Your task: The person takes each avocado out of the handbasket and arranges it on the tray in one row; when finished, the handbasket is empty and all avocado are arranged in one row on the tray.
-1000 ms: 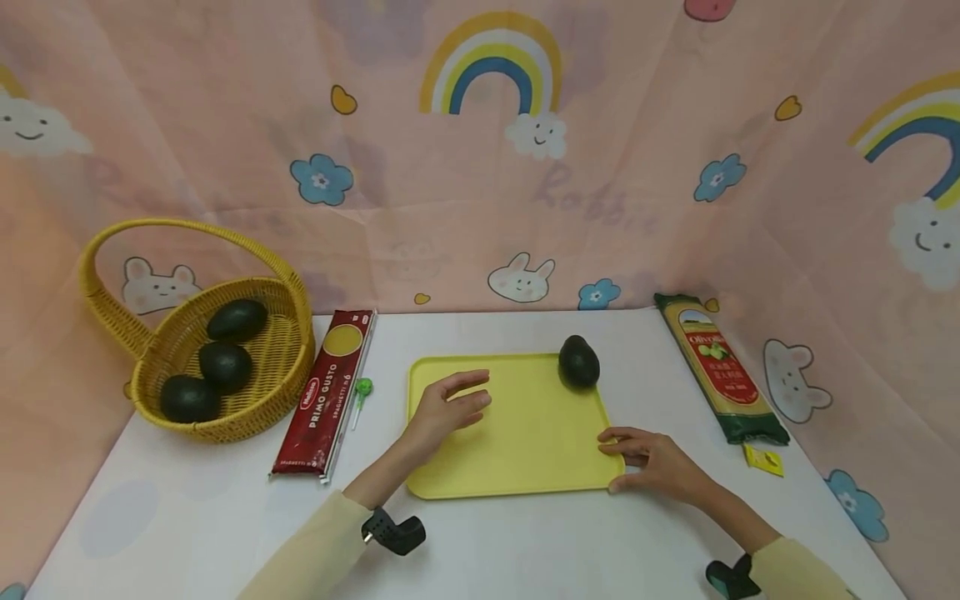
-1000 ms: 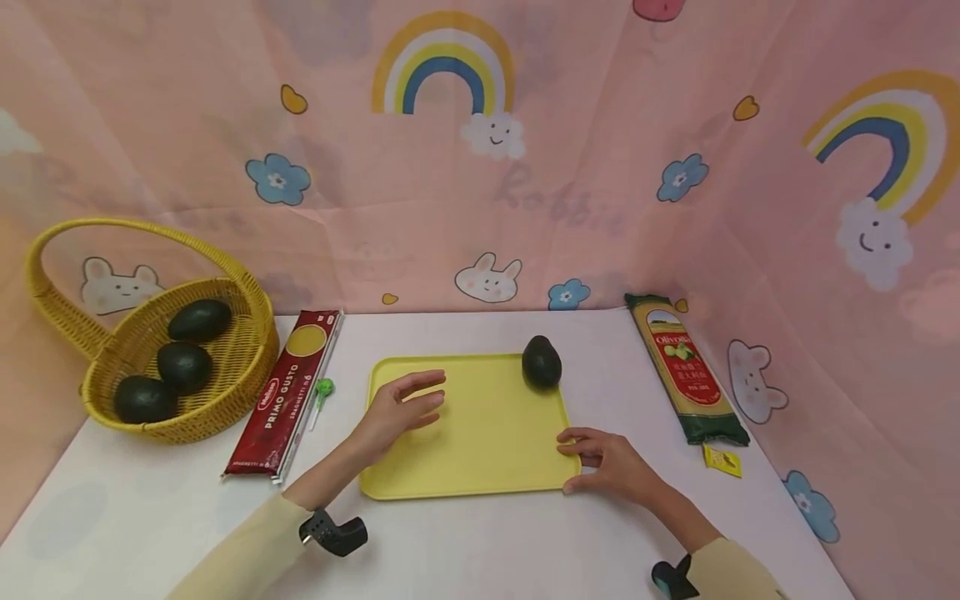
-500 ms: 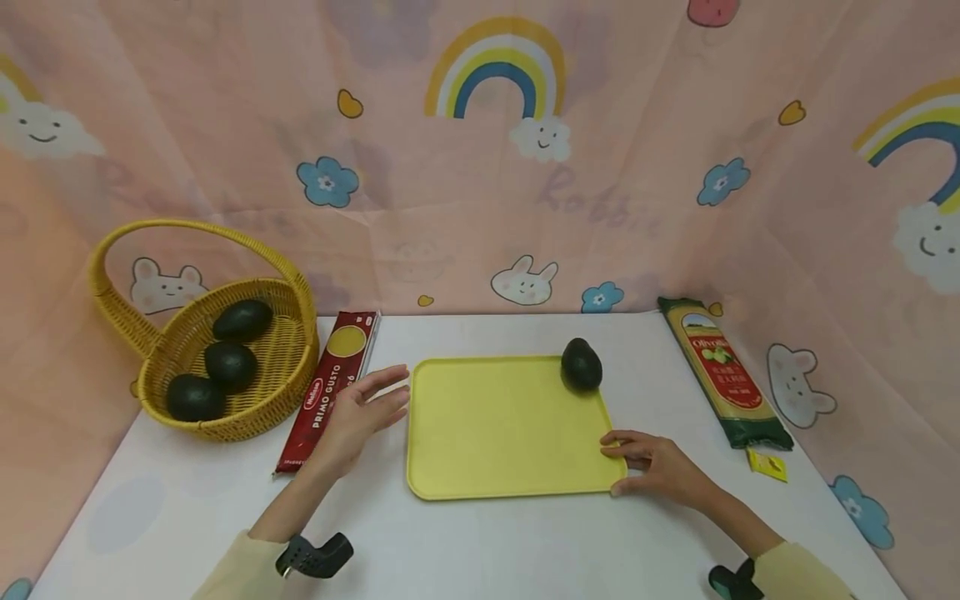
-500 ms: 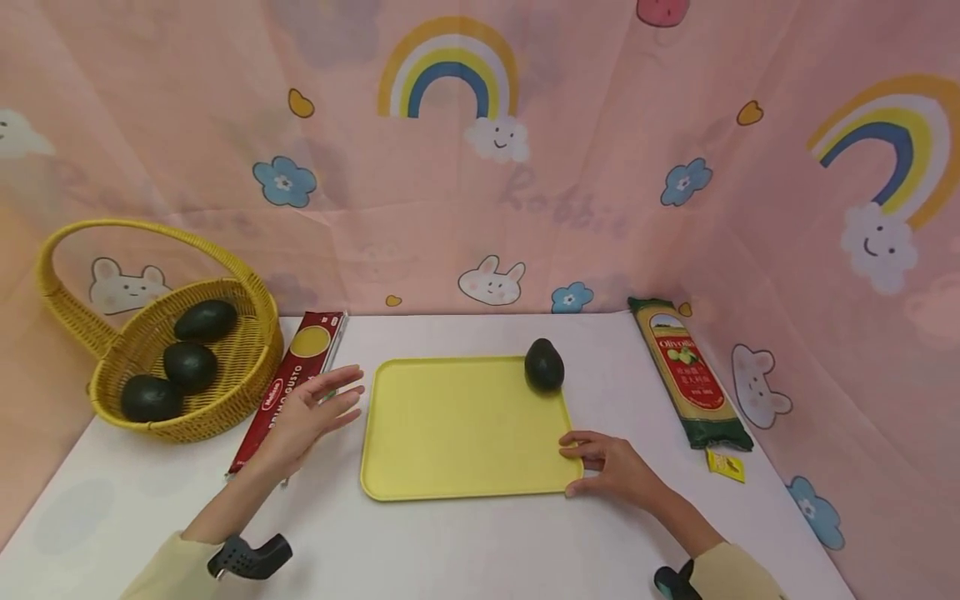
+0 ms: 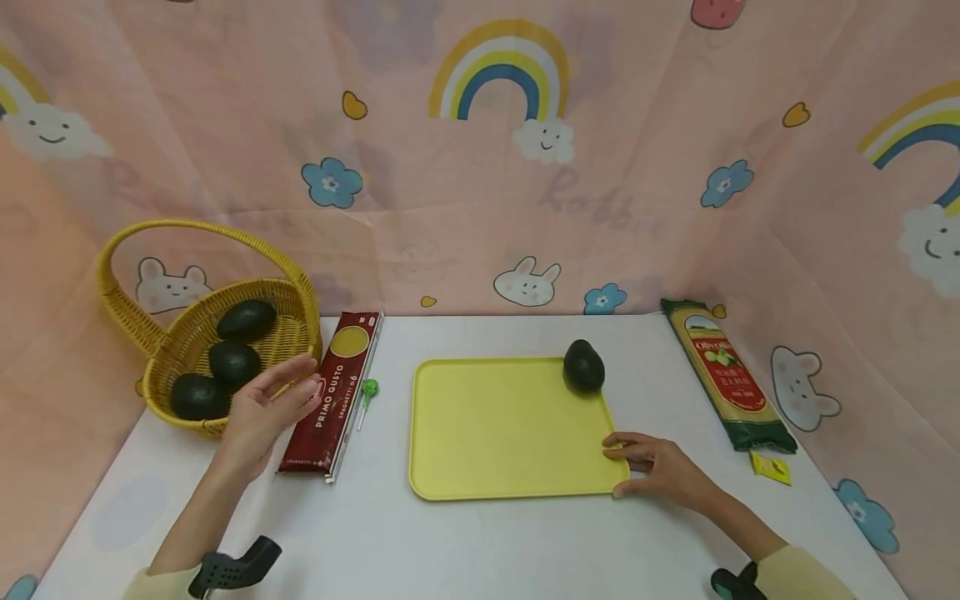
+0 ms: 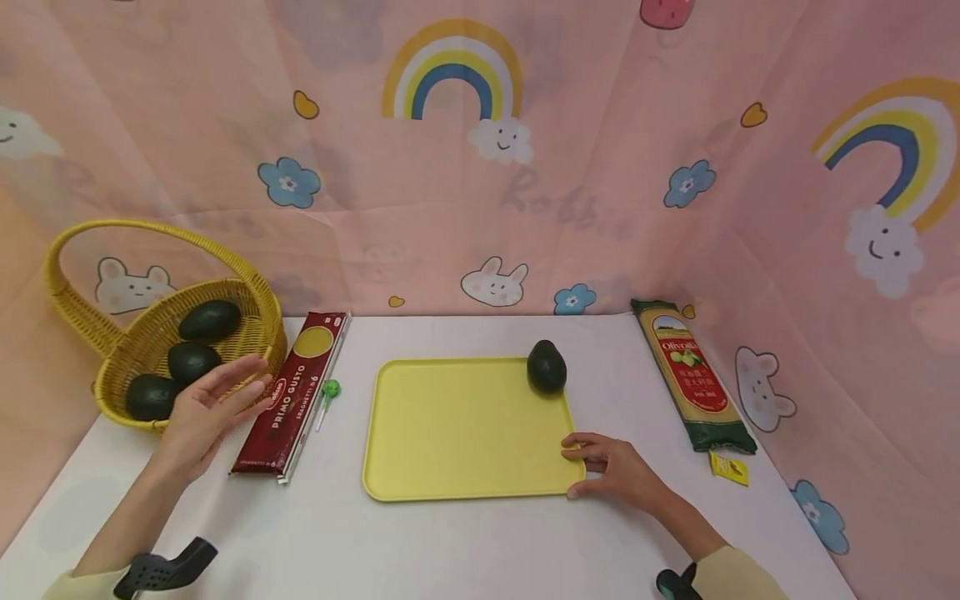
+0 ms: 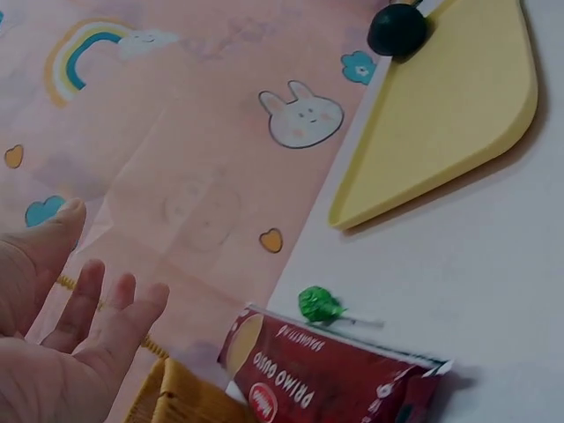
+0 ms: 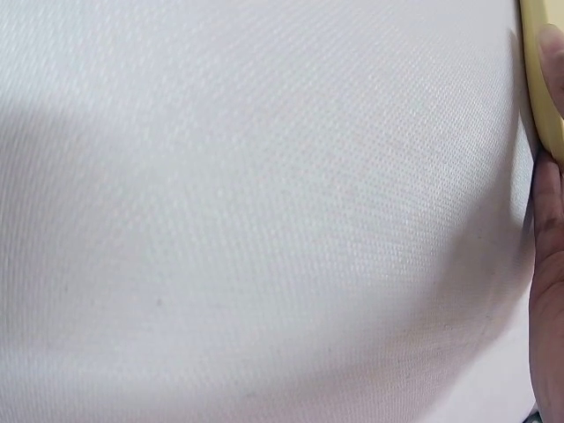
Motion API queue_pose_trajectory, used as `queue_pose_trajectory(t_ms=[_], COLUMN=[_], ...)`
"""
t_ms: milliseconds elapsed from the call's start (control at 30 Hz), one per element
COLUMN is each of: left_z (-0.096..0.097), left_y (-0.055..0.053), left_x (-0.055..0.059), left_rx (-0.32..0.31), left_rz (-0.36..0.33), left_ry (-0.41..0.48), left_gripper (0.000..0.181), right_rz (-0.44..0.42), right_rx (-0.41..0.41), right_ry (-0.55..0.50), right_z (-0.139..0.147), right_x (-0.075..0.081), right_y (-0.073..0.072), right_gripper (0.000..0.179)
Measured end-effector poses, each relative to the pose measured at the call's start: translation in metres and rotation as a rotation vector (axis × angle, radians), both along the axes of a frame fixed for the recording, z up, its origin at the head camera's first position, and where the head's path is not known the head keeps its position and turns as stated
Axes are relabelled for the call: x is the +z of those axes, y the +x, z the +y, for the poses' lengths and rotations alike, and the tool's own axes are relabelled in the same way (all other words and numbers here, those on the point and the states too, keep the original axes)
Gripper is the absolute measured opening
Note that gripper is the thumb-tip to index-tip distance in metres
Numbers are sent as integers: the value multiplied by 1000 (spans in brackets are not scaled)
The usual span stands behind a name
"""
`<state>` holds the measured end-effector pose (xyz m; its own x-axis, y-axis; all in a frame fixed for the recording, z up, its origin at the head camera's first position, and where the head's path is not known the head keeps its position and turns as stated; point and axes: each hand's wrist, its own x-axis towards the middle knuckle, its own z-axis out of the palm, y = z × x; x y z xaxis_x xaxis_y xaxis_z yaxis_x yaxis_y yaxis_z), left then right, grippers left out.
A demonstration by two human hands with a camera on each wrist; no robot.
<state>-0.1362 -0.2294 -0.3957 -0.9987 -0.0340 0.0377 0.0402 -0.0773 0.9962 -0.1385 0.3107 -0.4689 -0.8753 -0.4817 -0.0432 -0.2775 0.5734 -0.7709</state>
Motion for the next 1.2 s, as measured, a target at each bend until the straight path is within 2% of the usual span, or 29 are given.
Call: queue_pose_trajectory(t_ms=[100,133,200,300,400,433,467,500,633,700,767,867,967,1100,1200], left_z=[-17,-21,-37,-63,-80,-83,-85,-85,-89,-93,-100,-111,-112,-96,-83], left_y=[-1,1,-2,-12,-20,-22,-24,-24,-34,-43,-52,-67,-74,-69,-65], left_x=[3,9,6,-4,-5,-2,0,7,19,19,14,0,-5,5,12], left_rx=[24,39,56,122,180,191,200,204,209,225,245,270,264,231,240], left_rz=[45,45,54,8,-80,-99,-114,-141,-221,-258,-292,-324,-361,-393,-407], left_ry=[-20,-32,-60,-54,-122,-116,-116,-158,-384,-519,-587,-585,-599,-612,-616], left_gripper=[40,39,39,40,44,43,41,41,49,59,66,68,70,68,65], right_rz=[8,14,24,29,20,18,19,17,18,17,12,1,-5,-3,-2], right_rx=[1,-4,-3,-4,-5,-7,-8,-10,-11,-7,-6,-7,-11,-8,-5], right_ry=[4,6,17,31,40,42,46,47,44,42,35,27,16,6,3], right_z=[1,1,2,2,2,3,3,3,2,2,1,0,1,1,1], right_x=[-1,-1,0,0,1,2,2,2,2,1,0,-2,-3,-4,-4], right_y=[0,0,0,-1,-1,-1,-1,-1,-1,-1,-1,-1,-1,-1,0], right_gripper=[48,49,49,49,49,49,49,49,49,49,49,49,48,48,48])
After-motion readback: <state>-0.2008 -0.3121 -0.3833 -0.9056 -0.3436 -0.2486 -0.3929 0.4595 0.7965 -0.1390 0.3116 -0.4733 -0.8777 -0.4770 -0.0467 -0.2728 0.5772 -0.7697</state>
